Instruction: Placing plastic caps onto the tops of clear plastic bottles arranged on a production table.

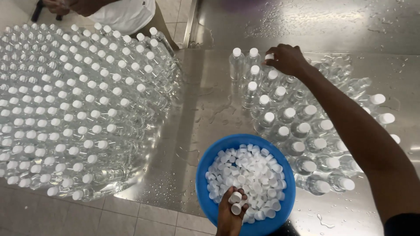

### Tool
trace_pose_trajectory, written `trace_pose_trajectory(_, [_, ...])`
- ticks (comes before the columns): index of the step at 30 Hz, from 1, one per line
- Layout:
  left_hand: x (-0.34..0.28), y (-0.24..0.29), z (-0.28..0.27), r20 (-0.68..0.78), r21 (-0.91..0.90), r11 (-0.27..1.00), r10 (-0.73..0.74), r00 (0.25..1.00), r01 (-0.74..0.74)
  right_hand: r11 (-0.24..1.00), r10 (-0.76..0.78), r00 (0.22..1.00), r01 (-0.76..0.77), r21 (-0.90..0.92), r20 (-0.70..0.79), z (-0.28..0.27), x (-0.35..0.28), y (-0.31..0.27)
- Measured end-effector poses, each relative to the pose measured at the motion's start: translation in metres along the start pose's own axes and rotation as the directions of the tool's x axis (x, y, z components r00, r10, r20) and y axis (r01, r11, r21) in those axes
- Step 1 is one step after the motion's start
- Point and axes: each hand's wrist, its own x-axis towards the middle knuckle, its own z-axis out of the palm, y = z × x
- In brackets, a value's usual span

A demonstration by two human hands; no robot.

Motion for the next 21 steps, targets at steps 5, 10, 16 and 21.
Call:
trace_pose_trajectory(5, [0.005,0.008,0.0,-0.027,0.015,1.0,0.024,0.999,-0.024,0.969,0.147,0.974,-0.177,0.174,0.172,-0.018,-0.004,-0.016])
trace_pose_trajectory(10, [0.002,0.021,0.02,0.024,0.046,0.999,0.009,1.0,-0.01,0.942,0.228,0.93,-0.286,0.177,0.289,-0.02,0.016,0.001])
trace_pose_trajectory(16, [-0.011,0.029,0.042,0.07,0.128,0.992,0.008,0.998,-0.017,0.904,0.143,0.941,-0.25,0.346,0.307,-0.009,0.033,0.021])
trace_pose_trajectory(21, [-0.008,0.018,0.039,0.038,0.174,0.984,0.025,0.999,-0.031,0.852,0.238,0.924,-0.346,0.392,0.3,-0.014,0.029,0.012])
